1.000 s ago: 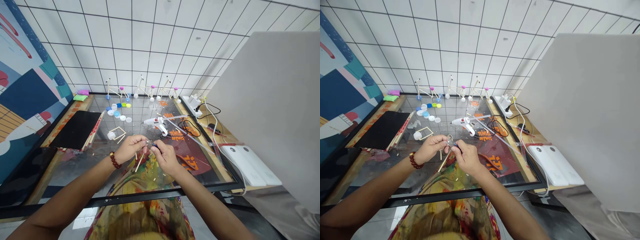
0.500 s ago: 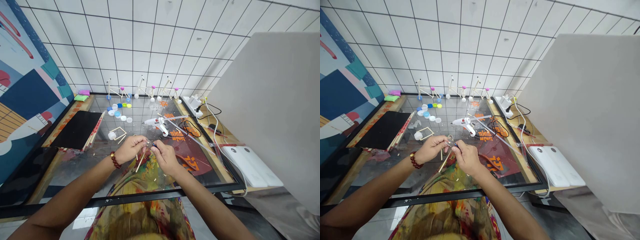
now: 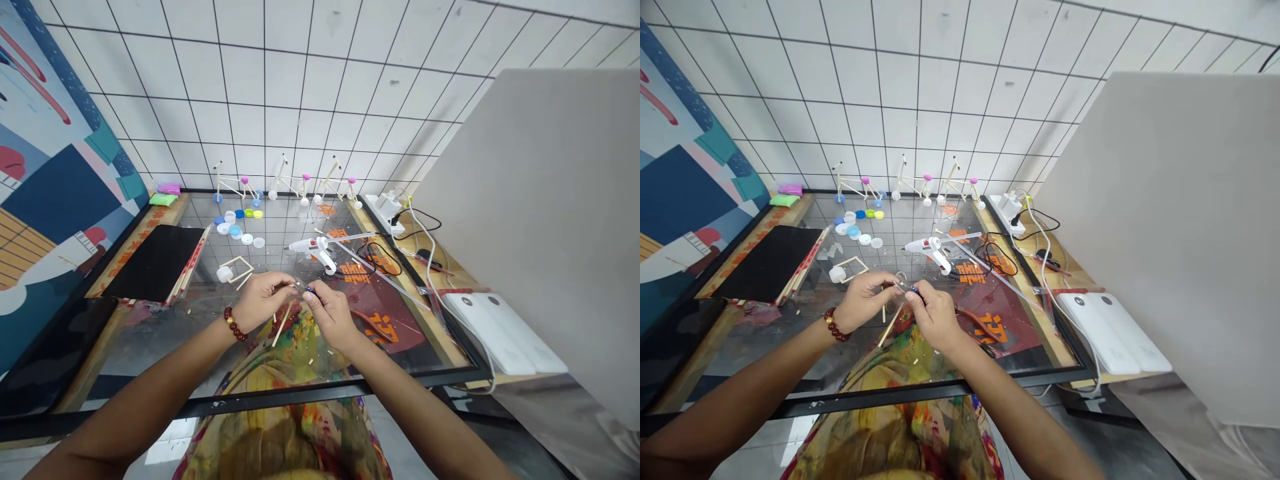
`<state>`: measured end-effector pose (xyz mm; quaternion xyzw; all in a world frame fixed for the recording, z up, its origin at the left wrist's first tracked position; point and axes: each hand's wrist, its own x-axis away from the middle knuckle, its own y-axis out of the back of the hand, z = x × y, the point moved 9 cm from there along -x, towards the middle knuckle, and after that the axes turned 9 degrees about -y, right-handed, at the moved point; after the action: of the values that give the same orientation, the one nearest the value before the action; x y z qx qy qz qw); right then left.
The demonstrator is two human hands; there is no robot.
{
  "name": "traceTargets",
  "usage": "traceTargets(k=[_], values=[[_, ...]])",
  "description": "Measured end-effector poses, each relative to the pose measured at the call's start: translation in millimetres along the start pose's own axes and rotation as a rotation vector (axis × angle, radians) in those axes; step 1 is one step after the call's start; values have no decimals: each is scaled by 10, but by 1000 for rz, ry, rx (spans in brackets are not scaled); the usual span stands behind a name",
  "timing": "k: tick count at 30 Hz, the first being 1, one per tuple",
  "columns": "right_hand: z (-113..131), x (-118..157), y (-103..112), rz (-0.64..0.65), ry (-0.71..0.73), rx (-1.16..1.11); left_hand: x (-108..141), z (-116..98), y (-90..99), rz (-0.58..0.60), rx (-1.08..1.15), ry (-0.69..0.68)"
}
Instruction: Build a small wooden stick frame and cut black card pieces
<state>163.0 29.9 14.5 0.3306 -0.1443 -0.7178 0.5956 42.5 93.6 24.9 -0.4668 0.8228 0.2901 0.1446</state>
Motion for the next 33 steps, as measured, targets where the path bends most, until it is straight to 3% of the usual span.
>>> traceTargets(k=[3,8,11,17,20,24,27,29,33], values=[[18,0,4,-1,7,-14,23,-40,9,-17,-30,-26],[78,36,13,47,76,-49,78,158,-165,132,408,259],[114,48,22,85,110,-75,123,198,-255,162,646,388],[197,57,34,170,190,-129,263,202,-455,298,896,601],[115,24,17,179,151,-83,217,222,-386,264,746,541],[-43,-26,-60,186,54,62,60,130,-123,122,227,227],[-62,-36,-51,149,21,72,38,-2,-46,59,10,58],[-29,-26,-20,131,15,9,58,-1,-79,68,60,88],[91,7,57,122,66,-133,155,91,-312,139,587,378]])
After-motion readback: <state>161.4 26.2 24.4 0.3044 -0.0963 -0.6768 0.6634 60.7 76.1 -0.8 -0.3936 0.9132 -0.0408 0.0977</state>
